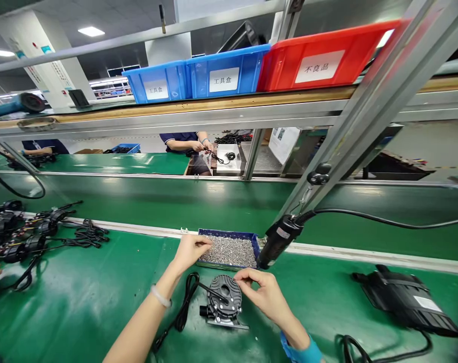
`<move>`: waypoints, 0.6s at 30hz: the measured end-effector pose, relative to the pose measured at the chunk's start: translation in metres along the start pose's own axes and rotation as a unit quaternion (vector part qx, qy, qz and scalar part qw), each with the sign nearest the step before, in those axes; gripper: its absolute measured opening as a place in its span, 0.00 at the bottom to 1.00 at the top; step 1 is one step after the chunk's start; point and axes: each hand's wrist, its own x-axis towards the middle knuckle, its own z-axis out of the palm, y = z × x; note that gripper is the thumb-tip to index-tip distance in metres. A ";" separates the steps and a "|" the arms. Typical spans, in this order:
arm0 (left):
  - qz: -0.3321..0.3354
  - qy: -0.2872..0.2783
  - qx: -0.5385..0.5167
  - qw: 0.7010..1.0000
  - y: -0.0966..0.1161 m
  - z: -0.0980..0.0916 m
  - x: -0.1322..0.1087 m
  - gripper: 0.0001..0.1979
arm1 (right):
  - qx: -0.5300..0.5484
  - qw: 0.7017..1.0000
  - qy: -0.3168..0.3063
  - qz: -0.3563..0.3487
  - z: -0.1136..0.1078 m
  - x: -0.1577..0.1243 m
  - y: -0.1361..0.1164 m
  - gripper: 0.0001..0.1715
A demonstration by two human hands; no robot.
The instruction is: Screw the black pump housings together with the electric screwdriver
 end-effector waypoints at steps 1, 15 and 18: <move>-0.019 0.041 -0.062 0.997 0.005 -0.007 -0.010 0.11 | -0.004 1.000 -0.004 -0.014 -0.001 0.000 0.000 0.11; -0.202 0.215 -0.367 0.882 0.016 0.060 -0.143 0.22 | 0.166 0.977 -0.013 0.131 0.024 -0.024 -0.006 0.36; -0.181 0.254 -0.344 0.886 0.014 0.072 -0.129 0.21 | 0.183 0.970 -0.033 0.155 0.038 -0.025 -0.012 0.35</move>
